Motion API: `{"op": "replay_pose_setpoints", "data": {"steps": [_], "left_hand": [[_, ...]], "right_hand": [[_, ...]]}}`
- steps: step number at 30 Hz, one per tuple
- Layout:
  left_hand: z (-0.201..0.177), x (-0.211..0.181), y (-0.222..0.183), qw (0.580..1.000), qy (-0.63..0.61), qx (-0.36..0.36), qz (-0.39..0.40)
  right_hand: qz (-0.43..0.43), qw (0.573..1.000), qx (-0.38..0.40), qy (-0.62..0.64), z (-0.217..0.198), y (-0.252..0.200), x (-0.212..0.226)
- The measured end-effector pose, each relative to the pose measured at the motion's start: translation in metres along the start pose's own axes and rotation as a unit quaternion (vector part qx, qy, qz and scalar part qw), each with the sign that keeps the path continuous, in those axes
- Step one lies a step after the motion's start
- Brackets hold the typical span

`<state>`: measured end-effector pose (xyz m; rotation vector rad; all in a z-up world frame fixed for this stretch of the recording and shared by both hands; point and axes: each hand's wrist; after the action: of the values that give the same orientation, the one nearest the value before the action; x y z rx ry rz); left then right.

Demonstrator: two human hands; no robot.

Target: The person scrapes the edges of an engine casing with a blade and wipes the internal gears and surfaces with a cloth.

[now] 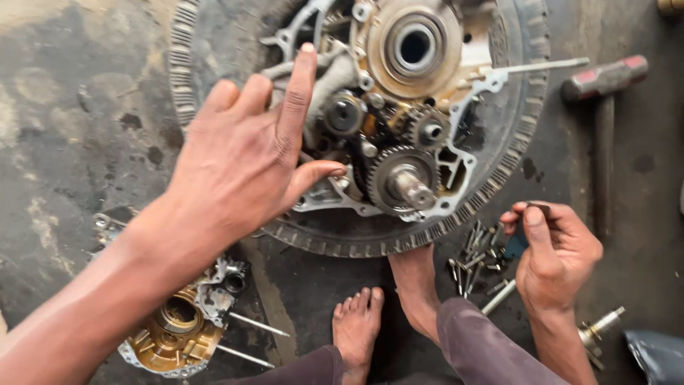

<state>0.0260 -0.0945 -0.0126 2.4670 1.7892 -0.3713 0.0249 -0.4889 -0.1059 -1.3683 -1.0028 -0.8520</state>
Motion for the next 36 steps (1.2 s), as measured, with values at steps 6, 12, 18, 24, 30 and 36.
{"op": "replay_pose_setpoints", "data": {"steps": [6, 12, 18, 24, 30, 36], "left_hand": [[0.005, -0.008, 0.015, 0.996, 0.069, 0.02, 0.05], [0.021, 0.012, -0.006, 0.999, -0.036, -0.006, -0.027], [-0.002, 0.044, -0.053, 0.917, -0.277, -0.256, -0.133], [-0.034, 0.045, -0.067, 0.96, -0.1, -0.241, -0.103], [-0.046, 0.026, -0.061, 0.954, -0.073, -0.235, -0.169], [0.0, 0.016, -0.025, 0.937, -0.171, -0.25, -0.174]], "right_hand": [[0.018, 1.0, 0.002, 0.002, 0.007, 0.002, 0.001], [0.01, 1.0, 0.022, -0.017, 0.023, 0.003, 0.013], [-0.003, 0.999, 0.011, -0.033, 0.004, 0.003, 0.003], [-0.017, 1.0, 0.012, 0.008, -0.007, 0.002, -0.009], [-0.02, 0.999, 0.021, 0.018, -0.002, 0.002, -0.006], [-0.005, 0.999, 0.03, 0.018, 0.005, 0.0, -0.009]]}}
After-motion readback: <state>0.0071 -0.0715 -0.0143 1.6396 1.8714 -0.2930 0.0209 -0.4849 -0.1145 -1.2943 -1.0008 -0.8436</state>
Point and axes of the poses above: each hand's wrist, its own y-axis towards the middle knuckle, its own z-axis out of the palm, x = y × z, and after that the axes turned 9 degrees about z, right-handed
